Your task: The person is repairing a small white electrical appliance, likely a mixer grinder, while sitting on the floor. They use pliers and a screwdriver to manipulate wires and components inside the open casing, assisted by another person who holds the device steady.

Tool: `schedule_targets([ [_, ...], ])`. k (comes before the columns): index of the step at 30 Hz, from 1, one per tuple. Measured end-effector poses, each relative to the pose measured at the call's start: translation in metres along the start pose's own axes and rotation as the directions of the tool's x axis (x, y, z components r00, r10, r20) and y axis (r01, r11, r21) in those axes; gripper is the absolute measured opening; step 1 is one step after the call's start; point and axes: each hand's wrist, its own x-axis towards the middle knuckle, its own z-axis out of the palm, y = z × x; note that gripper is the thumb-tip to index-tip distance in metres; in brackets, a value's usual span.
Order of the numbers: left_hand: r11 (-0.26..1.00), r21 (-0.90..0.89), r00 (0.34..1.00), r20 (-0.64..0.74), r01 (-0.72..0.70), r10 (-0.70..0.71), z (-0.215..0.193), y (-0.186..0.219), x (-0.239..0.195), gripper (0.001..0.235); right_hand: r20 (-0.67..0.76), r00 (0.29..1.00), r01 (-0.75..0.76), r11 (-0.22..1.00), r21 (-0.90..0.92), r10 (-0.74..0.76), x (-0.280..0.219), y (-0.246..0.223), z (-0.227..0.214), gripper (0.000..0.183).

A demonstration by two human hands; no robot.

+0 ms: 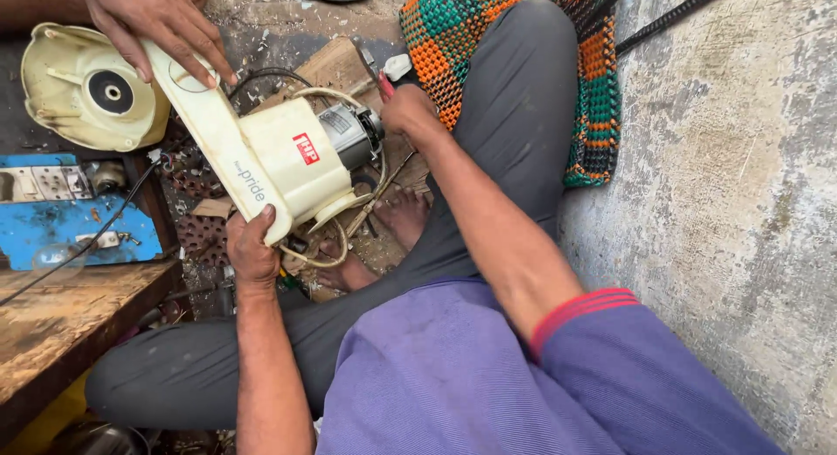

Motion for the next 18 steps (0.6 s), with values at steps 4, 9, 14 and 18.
schedule_targets([
  [4, 0.999, 0.009, 0.999, -0.012, 0.032, -0.031, 0.0, 0.002, -0.002, 0.039, 0.339, 0.926, -0.138, 0.684, 0.716, -0.169, -0.096, -0.004, -0.051, 0.037],
  [9, 0.999, 0.041, 1.0, 0.006, 0.03, -0.03, 0.0, 0.0, -0.002, 0.04, 0.549, 0.796, -0.38, 0.496, 0.781, -0.254, -0.213, -0.002, -0.083, 0.059],
  [14, 1.0, -0.012, 0.999, 0.043, 0.017, -0.017, 0.002, 0.0, 0.002, 0.039, 0.732, 0.665, -0.598, 0.483, 0.64, -0.147, -0.245, -0.003, -0.08, 0.064],
  [18, 0.999, 0.001, 0.999, 0.024, 0.032, -0.032, 0.006, 0.001, 0.005, 0.041, 0.746, 0.65, -0.608, 0.49, 0.624, -0.144, -0.243, 0.006, -0.072, 0.063],
])
